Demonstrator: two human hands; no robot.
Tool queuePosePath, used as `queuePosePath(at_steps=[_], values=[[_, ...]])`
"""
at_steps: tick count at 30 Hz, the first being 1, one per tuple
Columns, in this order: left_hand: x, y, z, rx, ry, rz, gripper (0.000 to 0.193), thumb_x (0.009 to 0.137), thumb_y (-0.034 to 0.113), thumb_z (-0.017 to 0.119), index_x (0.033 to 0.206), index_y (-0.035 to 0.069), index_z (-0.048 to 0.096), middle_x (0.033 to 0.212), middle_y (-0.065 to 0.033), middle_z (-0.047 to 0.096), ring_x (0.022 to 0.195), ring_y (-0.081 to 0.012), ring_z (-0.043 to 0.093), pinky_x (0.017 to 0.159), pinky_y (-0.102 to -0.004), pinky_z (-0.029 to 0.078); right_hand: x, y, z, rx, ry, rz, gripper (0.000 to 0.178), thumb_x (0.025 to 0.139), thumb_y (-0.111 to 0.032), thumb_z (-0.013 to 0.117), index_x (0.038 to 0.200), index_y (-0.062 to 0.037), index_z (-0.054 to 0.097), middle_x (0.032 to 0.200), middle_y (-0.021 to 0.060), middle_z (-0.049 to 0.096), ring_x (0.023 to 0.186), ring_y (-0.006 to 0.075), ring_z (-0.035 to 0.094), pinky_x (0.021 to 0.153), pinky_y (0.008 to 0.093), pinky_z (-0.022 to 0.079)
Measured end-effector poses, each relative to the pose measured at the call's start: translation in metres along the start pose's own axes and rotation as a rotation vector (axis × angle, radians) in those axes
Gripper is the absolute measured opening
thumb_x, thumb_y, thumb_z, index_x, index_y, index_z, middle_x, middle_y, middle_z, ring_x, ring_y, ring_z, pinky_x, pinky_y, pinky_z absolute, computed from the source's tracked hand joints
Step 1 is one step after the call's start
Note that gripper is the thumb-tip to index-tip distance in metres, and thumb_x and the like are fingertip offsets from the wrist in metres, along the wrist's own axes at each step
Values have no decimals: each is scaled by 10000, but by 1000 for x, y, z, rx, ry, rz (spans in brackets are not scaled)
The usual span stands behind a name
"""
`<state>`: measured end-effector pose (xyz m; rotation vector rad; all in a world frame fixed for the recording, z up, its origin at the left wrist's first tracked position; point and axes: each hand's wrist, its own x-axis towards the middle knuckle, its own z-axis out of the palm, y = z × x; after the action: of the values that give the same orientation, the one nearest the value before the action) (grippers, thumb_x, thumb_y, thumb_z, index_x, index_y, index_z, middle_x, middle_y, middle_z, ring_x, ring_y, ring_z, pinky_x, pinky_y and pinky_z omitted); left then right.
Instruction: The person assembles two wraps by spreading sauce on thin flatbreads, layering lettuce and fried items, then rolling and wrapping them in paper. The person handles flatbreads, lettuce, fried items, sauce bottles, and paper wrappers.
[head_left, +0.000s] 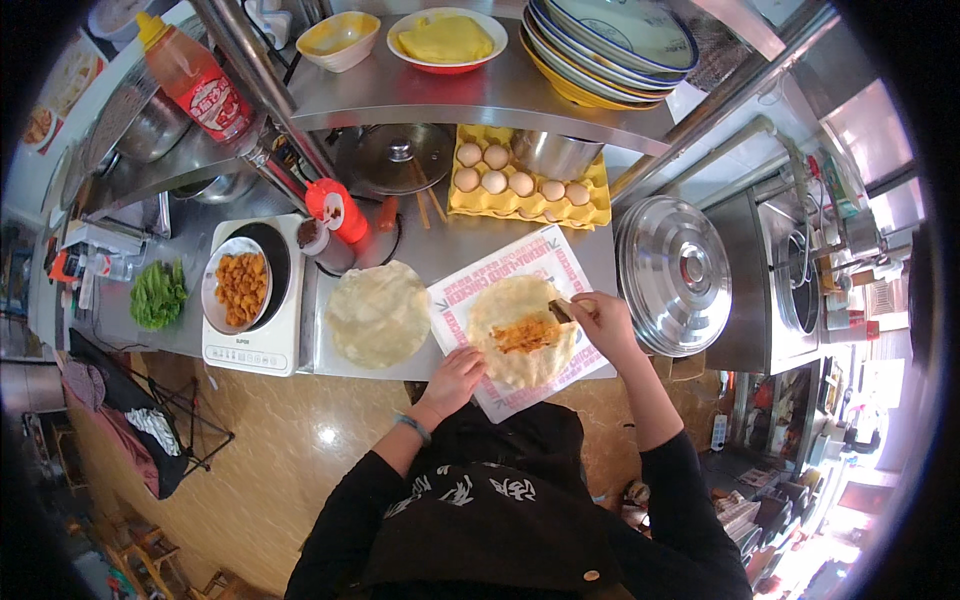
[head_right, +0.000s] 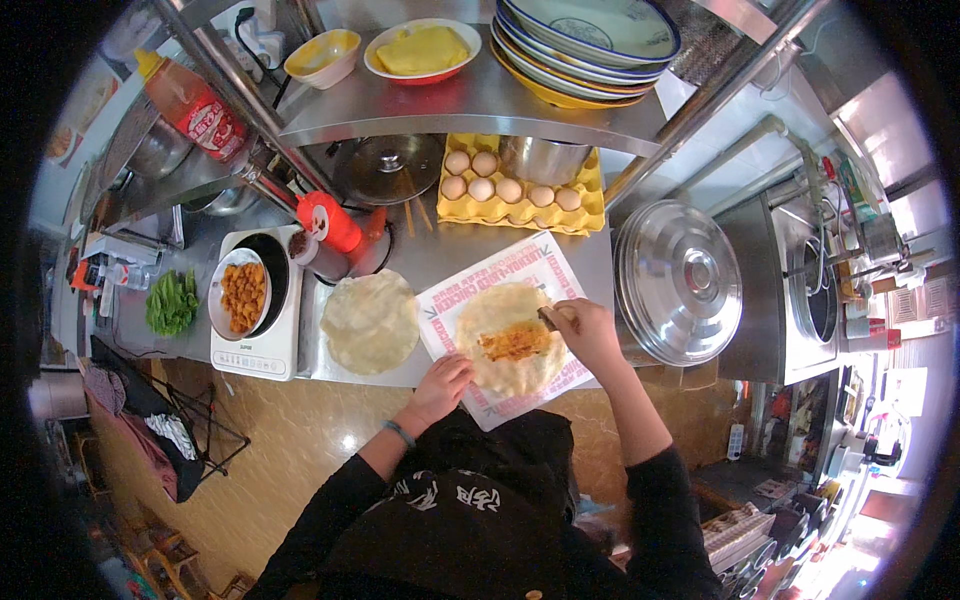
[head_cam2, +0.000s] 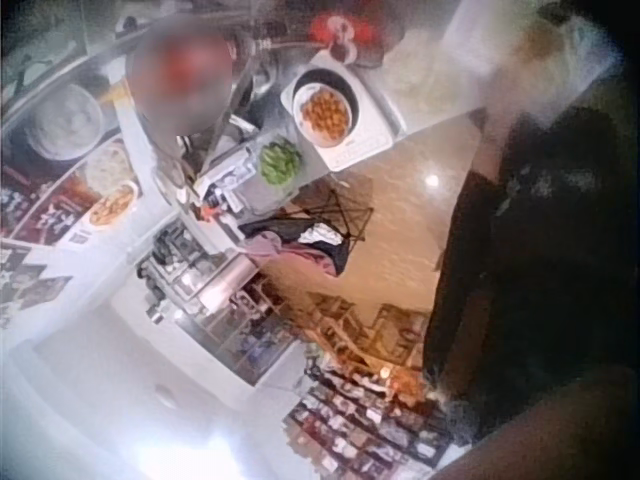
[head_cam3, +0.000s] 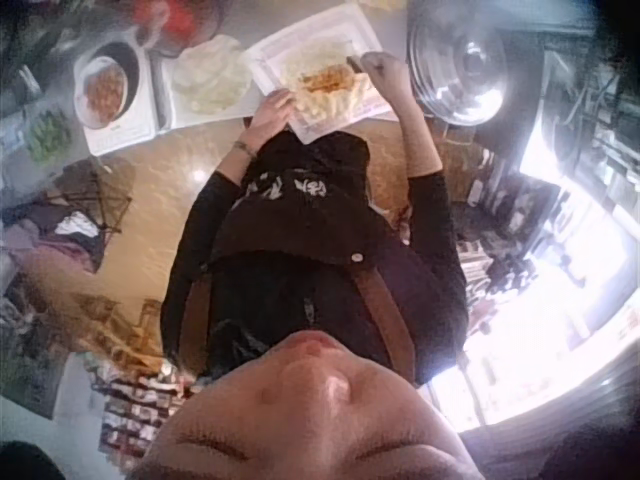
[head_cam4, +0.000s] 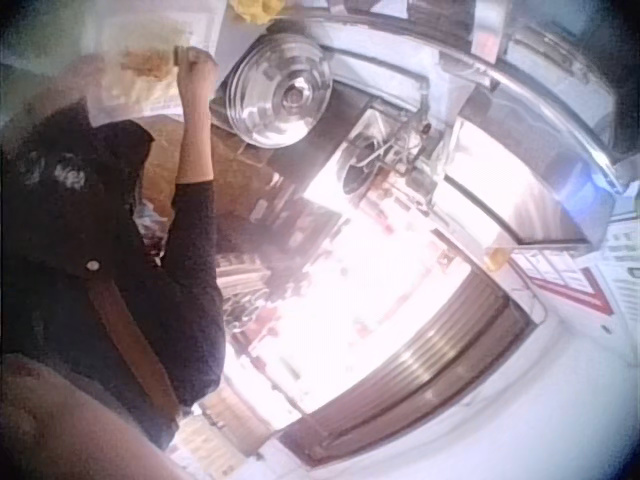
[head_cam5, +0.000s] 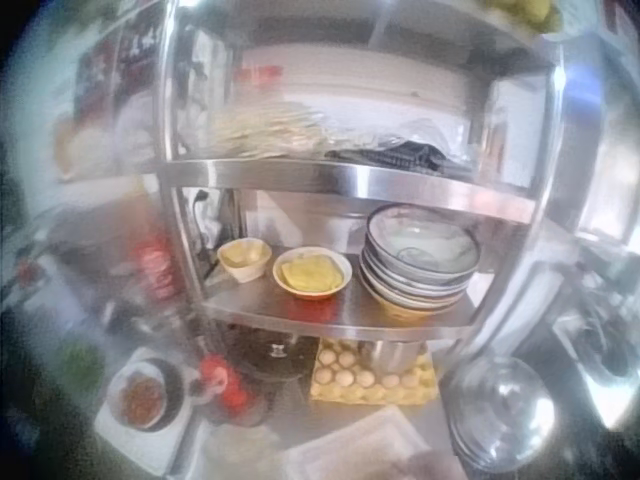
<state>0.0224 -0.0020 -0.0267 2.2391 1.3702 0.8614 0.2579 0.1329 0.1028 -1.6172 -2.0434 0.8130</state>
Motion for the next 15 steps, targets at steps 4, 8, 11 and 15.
queuePosePath(at_steps=[4, 8, 11, 15], values=[[-3, 2, 0, -3, -6, -30, 212, 728, 49, 595, 938, 67, 616, 1078, -67, 564, 1099, -247, 511, 954, -396, 381, 12, 22, 31, 471, -381, 23, 252, 830, -206, 634, 877, 41, 647, 666, 71, 634, 599, 114, 605, 552, 248, 481], [-4, 5, -4, 51, -27, -44, 241, 726, 30, 579, 957, 82, 621, 1083, -58, 564, 1110, -237, 508, 970, -414, 369, 47, 45, 37, 572, -137, 403, 239, 821, -179, 648, 827, 60, 641, 669, 95, 637, 569, 134, 603, 524, 255, 492], [-5, 8, -6, 54, -30, -60, 257, 716, 27, 579, 962, 87, 621, 1084, -52, 565, 1111, -237, 507, 970, -417, 368, 54, 47, 22, 203, 230, 238, 173, 812, -139, 618, 841, 26, 662, 644, 79, 645, 545, 107, 598, 507, 261, 479], [-3, 8, -7, 18, -21, -64, 271, 713, 27, 583, 975, 84, 620, 1089, -58, 563, 1093, -252, 512, 959, -416, 378, 46, 24, 47, 662, -216, 24, 147, 805, -113, 612, 843, 21, 658, 638, 85, 648, 567, 118, 618, 516, 262, 483]])
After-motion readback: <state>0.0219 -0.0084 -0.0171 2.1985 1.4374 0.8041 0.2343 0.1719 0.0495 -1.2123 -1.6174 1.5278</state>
